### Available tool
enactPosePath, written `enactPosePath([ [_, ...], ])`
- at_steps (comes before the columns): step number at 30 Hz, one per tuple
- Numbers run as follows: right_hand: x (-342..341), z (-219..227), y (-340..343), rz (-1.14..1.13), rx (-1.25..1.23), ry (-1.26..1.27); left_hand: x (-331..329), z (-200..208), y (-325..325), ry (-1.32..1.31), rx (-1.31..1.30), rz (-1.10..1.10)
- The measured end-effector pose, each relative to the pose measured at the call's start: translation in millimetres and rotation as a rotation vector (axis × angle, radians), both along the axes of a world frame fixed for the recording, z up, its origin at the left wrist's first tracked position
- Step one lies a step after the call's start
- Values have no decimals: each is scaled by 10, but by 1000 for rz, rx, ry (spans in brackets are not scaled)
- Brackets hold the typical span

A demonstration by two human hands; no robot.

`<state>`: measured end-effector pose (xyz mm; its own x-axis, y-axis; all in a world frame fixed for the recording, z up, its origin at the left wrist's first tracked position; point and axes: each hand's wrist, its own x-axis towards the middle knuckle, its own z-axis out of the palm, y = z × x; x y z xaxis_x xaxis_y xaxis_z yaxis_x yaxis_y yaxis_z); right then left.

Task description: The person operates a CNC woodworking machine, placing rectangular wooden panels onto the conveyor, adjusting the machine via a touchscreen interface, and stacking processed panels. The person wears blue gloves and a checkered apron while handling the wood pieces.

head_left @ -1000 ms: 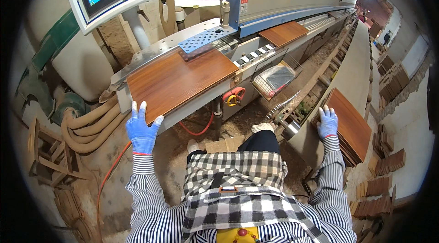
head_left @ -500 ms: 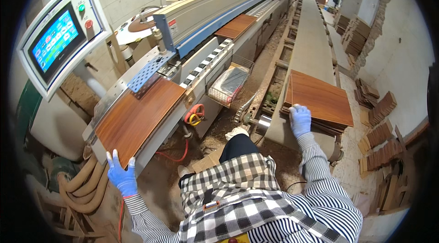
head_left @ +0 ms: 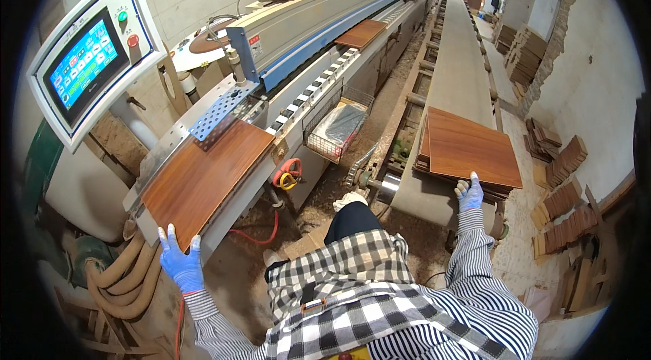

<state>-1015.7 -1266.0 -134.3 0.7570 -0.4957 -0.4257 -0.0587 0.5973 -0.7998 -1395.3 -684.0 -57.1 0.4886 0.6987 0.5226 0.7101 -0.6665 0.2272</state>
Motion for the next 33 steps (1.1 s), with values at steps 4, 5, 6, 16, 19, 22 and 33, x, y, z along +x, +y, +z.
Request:
enactPosePath([
  [4,-132,-310,-43,204,168,-122,37,81,-43,5,-67,19],
  [5,-215,-408,-48,320,185,-163,35,125,-67,20,-91,29],
  [6,-324,-300,126,302,135,-117,17,149,-88,38,-115,47],
  [16,-580,-306,318,224,111,-108,-245,23,21,-65,-9,-173],
  [19,-594,-271,330,211,92,-89,-316,47,-9,-162,-94,-229],
  [22,-605,-288,283,219,85,-109,-348,90,-47,-207,-167,-233],
  [33,-629,-207,195,90,90,-92,-327,136,8,-140,-184,-228],
])
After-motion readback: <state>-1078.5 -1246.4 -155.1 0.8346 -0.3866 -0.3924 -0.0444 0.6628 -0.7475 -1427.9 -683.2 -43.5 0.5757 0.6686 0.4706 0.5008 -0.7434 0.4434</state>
